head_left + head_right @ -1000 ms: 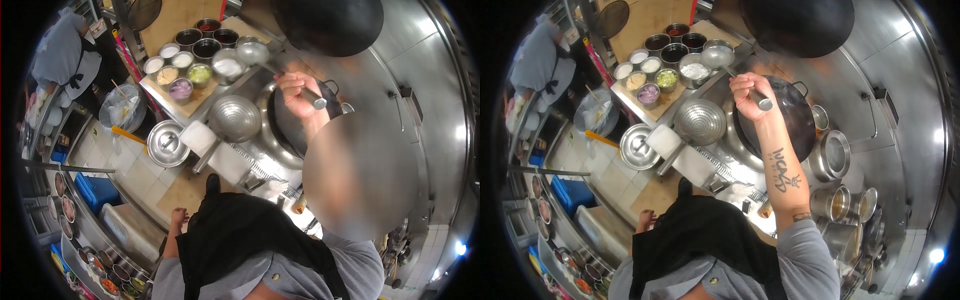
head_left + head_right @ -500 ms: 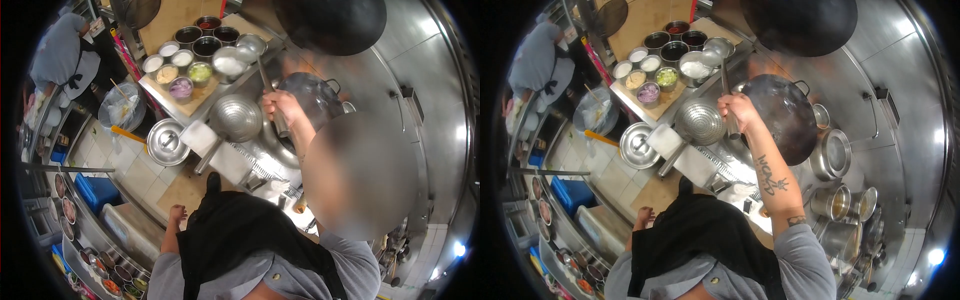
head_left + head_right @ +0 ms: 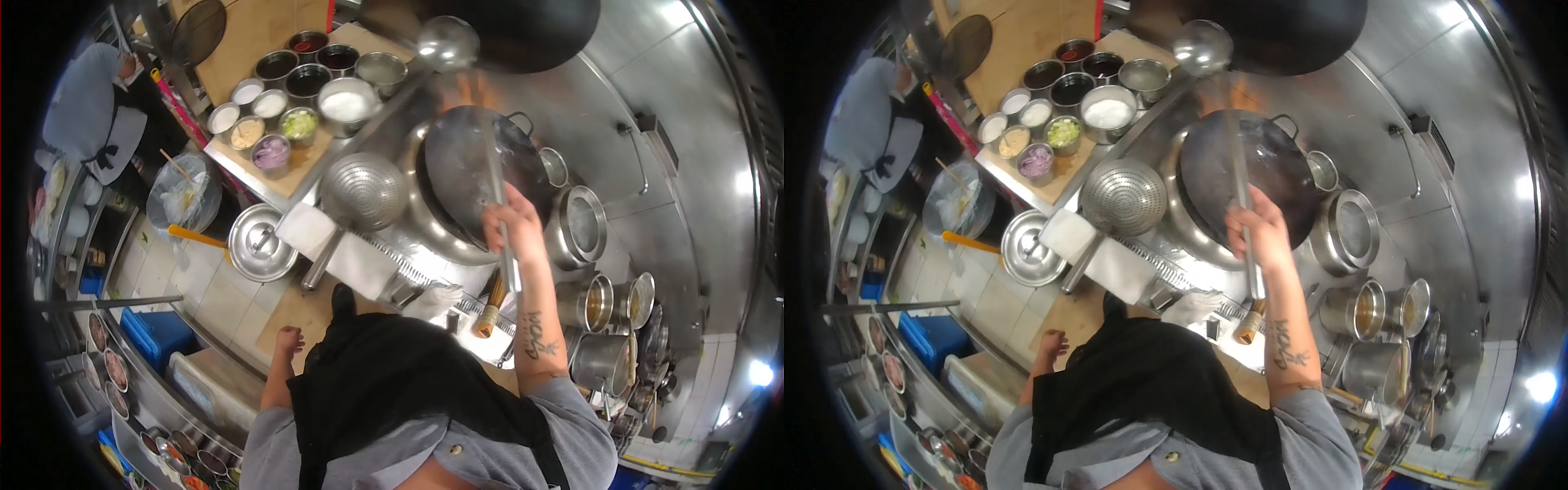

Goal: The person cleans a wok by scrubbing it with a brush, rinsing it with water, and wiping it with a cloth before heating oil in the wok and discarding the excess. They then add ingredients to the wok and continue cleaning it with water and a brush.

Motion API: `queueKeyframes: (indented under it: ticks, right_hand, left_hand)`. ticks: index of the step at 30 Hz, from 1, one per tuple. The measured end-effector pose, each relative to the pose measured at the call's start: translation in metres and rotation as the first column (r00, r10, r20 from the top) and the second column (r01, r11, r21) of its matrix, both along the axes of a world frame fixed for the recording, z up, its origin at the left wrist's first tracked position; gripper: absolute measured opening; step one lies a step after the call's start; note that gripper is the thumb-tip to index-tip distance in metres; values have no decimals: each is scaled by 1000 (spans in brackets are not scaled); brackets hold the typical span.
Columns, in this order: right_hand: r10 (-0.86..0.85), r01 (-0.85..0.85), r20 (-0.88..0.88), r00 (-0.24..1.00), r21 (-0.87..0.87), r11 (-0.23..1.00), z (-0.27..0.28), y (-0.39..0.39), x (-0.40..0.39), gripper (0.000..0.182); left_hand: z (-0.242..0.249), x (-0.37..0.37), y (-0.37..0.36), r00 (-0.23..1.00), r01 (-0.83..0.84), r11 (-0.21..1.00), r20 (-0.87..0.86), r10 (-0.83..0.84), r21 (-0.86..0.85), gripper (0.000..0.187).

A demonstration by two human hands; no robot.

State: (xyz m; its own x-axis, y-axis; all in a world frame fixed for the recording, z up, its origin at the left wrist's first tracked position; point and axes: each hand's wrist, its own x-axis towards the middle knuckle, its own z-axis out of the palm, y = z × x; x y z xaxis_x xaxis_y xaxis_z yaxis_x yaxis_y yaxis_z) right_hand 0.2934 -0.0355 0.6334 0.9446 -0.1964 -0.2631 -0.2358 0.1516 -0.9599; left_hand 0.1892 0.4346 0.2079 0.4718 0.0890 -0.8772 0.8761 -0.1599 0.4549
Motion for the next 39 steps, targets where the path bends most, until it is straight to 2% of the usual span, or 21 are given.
queueKeyframes:
  ticks: [3,4,7,10,15,18,21,22,23,24,25,27,28,29,30,32,33,34,36,38,39]
  right_hand:
    - [-209,211,-51,977,52,976,14,-53,-57,45]
    - [-204,207,-38,978,120,971,14,-80,-82,44]
    - [-292,286,-27,956,307,908,20,-124,-142,42]
    - [-454,421,-63,889,505,754,-2,-176,-178,30]
    - [-570,468,-55,820,637,612,-12,-270,-185,10]
    - [-682,615,-179,709,630,474,-20,-323,-173,9]
    - [-655,719,-300,693,347,602,-72,-394,-171,16]
    - [-672,636,-318,669,-222,739,-76,-392,-169,21]
    - [-696,323,-320,643,-710,625,-86,-388,-163,26]
    - [-733,261,-372,569,-764,590,-96,-382,-157,25]
    - [-773,322,-357,524,-757,568,-105,-376,-151,25]
    - [-697,162,-443,564,-768,619,-114,-380,-141,23]
    - [-675,497,-418,608,-462,734,-126,-394,-137,22]
    - [-669,710,-381,638,-46,703,-143,-413,-136,22]
    - [-681,756,-340,649,387,528,-154,-425,-139,23]
    - [-701,563,-220,678,768,304,-140,-420,-150,21]
    - [-723,401,-156,673,898,179,-137,-422,-153,20]
    - [-716,334,-152,682,935,120,-135,-423,-155,7]
    - [-716,336,-128,686,929,156,-128,-420,-156,13]
    - [-703,321,-94,705,926,199,-113,-414,-161,32]
    - [-700,325,-99,708,925,198,-101,-409,-163,32]
  left_hand:
    - [-26,-7,9,999,34,999,-29,-35,-34,22]
    - [-42,-8,13,995,63,996,-69,-67,-56,23]
    - [-32,-4,7,994,106,992,-20,-108,-71,24]
    - [-12,4,-4,986,163,986,-27,-164,-44,24]
    - [4,20,-14,984,172,982,-22,-174,-78,26]
    - [25,28,-32,987,162,987,1,-162,5,27]
    - [46,28,-43,987,141,990,71,-141,-1,28]
    - [51,27,-46,988,136,991,76,-136,-1,28]
    - [55,21,-44,988,128,992,81,-128,1,28]
    - [56,15,-41,990,117,993,84,-117,4,27]
    - [52,8,-37,988,134,991,73,-133,-11,27]
    - [43,-11,-21,986,163,986,50,-161,-36,27]
    - [40,-21,-13,982,186,982,40,-184,-42,26]
    - [37,-32,-6,977,211,977,42,-210,-36,24]
    - [40,-42,-3,967,249,968,54,-249,-11,23]
    - [37,-57,8,939,326,945,101,-328,36,21]
    - [34,-61,11,923,357,932,130,-362,58,20]
    - [31,-64,14,906,387,919,155,-395,79,19]
    - [25,-63,19,867,442,890,199,-457,115,18]
    - [18,-54,20,835,485,865,224,-502,131,18]
    - [13,-45,18,820,506,852,233,-523,131,19]
